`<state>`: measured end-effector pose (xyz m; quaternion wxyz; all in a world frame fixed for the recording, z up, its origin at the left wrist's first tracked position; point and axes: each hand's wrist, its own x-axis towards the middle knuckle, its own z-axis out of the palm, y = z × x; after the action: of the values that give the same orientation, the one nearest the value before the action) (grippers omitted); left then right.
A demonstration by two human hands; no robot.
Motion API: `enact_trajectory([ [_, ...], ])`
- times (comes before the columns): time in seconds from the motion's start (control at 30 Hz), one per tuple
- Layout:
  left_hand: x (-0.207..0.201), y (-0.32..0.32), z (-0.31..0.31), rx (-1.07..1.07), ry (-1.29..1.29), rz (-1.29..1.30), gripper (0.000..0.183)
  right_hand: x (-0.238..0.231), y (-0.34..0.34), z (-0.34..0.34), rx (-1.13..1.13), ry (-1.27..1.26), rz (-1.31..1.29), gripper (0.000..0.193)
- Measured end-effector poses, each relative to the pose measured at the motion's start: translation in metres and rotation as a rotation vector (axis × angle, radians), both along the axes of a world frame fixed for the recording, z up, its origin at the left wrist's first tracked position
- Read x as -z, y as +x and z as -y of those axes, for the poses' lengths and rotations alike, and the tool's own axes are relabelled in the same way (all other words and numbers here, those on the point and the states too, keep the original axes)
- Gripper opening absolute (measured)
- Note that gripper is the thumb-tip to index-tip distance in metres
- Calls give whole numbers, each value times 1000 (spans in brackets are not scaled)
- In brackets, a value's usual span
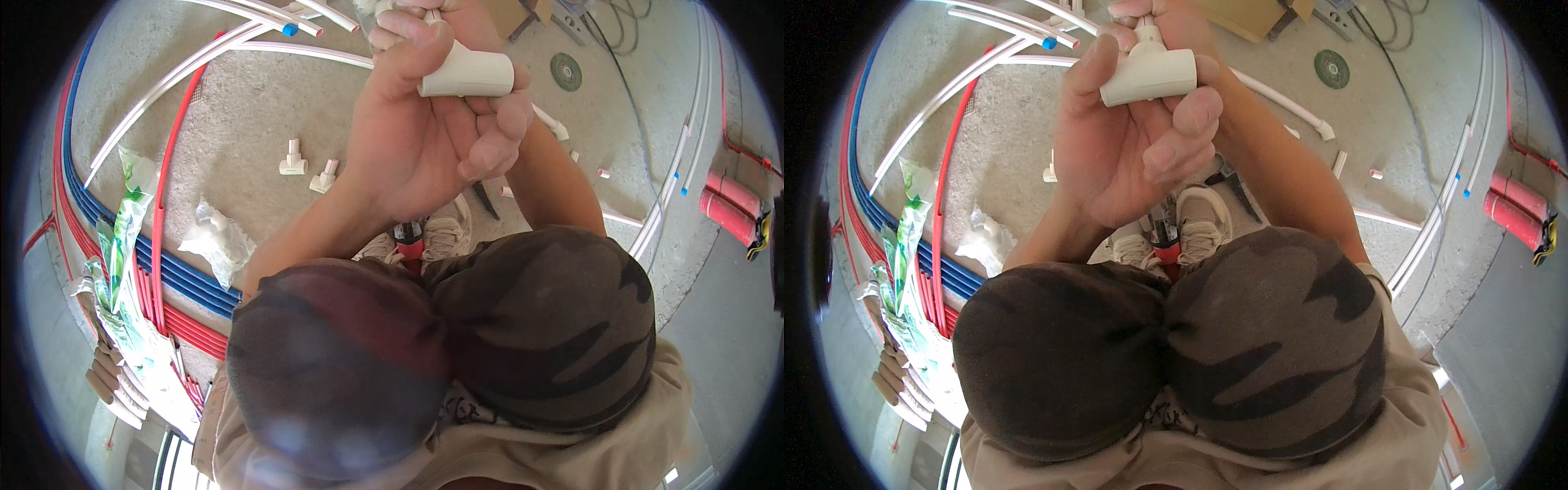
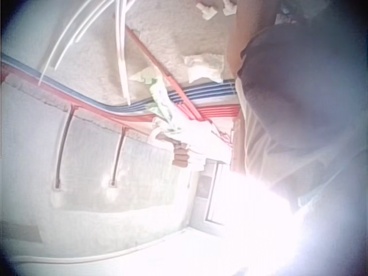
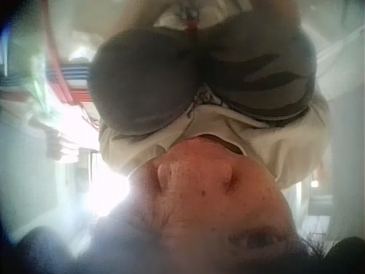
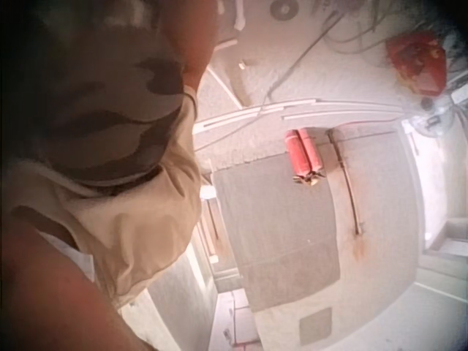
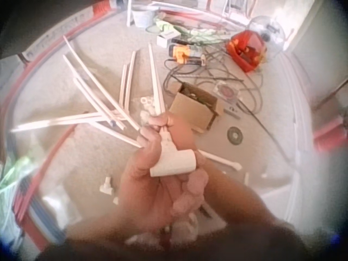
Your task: The person sits on the floor and assembles white plastic pipes with fittings. They use a pipe fusion tool to heat and join the pipe ends to various connectors, then attach additional fittings by hand.
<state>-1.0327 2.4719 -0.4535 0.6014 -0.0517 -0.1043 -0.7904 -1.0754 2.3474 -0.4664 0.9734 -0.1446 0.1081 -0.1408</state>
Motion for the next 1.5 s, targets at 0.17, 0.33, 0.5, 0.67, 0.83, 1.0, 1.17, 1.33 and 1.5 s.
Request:
enact_trajectory([
  [0.17,0,-3,4,-22,-89,-33,67,-2,-4,-3,-3,-8,-9,28],
  [0.33,-8,-8,-3,-43,163,-260,46,1,-2,-6,-6,6,-8,28],
  [0.5,-4,-4,4,52,40,-262,53,2,-1,-5,-10,7,-5,28],
  [0.67,5,-7,1,14,107,-284,54,3,-1,-7,-13,1,-8,29],
  [0.83,8,-7,0,58,28,-357,57,4,0,-9,-16,8,-7,29],
  [1.0,3,0,-8,137,142,-406,62,2,-7,-8,-10,-13,-16,29],
  [1.17,3,-1,-9,117,223,-313,56,7,-11,-8,-7,-29,-23,29],
  [1.33,-10,1,-12,81,73,171,75,-7,-16,-1,-15,-212,-1,29],
  [1.5,-43,10,-34,209,415,551,61,-51,-33,0,162,-780,-111,23],
])
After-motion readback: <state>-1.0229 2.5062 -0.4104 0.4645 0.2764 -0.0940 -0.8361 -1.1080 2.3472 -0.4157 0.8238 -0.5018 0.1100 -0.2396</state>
